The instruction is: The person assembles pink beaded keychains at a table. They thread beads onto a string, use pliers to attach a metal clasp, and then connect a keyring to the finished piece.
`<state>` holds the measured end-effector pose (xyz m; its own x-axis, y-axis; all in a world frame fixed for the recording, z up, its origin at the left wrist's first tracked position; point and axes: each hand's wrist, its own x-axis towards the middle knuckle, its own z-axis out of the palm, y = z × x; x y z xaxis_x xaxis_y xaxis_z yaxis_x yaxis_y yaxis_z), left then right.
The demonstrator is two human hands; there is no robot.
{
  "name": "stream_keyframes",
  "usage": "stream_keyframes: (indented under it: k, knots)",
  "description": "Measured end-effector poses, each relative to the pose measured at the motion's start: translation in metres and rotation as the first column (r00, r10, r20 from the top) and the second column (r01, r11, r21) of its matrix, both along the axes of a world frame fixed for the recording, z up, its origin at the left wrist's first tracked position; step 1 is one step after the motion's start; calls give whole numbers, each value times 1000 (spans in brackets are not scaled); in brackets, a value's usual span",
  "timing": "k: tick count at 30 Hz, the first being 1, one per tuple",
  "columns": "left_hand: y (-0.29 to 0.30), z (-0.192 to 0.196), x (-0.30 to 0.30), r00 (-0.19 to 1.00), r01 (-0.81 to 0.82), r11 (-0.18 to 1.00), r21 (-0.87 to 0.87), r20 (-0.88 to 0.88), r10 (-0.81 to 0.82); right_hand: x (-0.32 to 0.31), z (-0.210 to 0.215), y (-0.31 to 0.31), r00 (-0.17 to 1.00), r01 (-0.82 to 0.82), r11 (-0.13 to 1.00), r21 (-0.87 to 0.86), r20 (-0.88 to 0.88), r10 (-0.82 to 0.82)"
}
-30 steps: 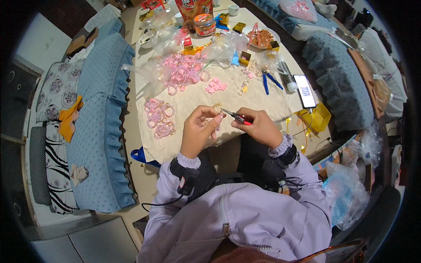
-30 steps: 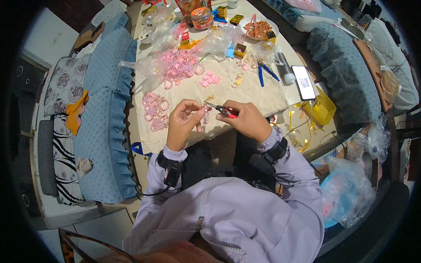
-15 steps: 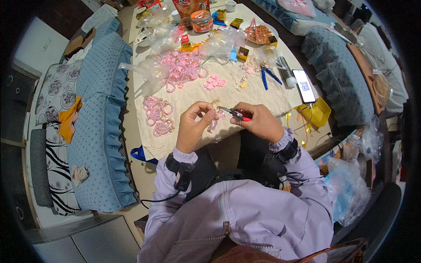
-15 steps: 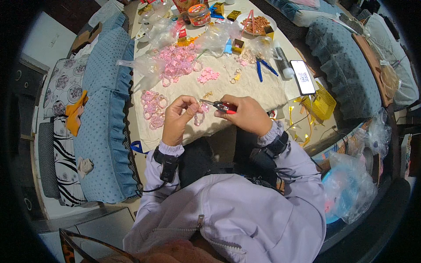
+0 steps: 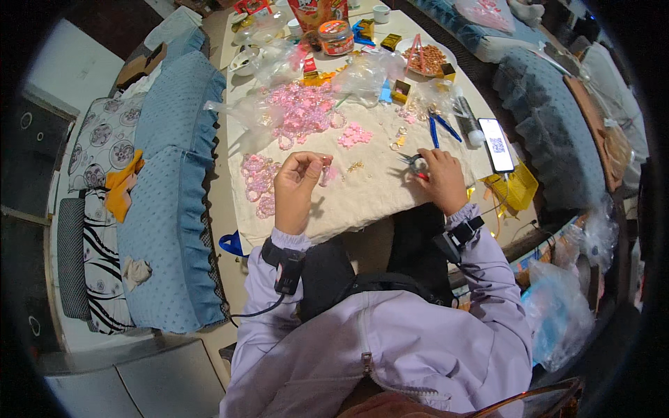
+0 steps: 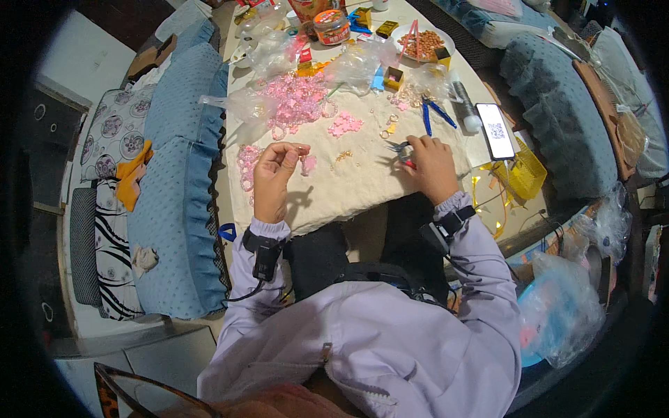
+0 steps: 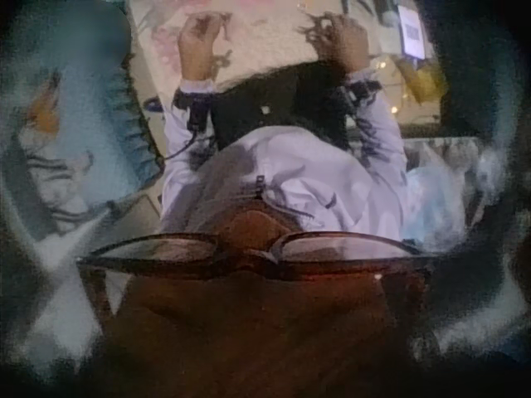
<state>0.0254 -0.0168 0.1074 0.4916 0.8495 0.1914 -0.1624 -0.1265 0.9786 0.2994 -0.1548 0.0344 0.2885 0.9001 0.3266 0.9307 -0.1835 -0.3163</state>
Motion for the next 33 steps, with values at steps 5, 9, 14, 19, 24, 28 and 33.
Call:
stream_keyframes:
  k: [5, 9, 14, 19, 24, 28, 33]
  knots:
    - [8, 4, -7, 1000, -5, 1000, 15, 27, 5, 1, -4, 2, 998, 0, 998, 62, 56, -4]
    - [5, 6, -7, 995, 3, 999, -43, 95, 1, -31, 22, 18, 851, -85, 972, 220, -491, 185]
    - [-3, 10, -1, 982, 42, 995, -93, 189, -24, -93, 67, 38, 537, -216, 895, 390, -718, 442]
    - [-13, 10, 2, 968, 32, 992, -122, 253, 0, -119, 88, 47, 660, -236, 874, 424, -590, 464]
    - [-15, 18, 0, 983, -10, 1000, 17, 184, 7, -116, 98, 42, 794, -167, 808, 566, -408, 450]
    - [-18, 29, 0, 988, -54, 994, 93, 147, 40, -110, 114, 35, 868, -284, 737, 613, -161, 469]
    - [-19, 37, 0, 989, -45, 987, 156, 149, 22, -108, 132, 40, 753, -245, 766, 594, -381, 536]
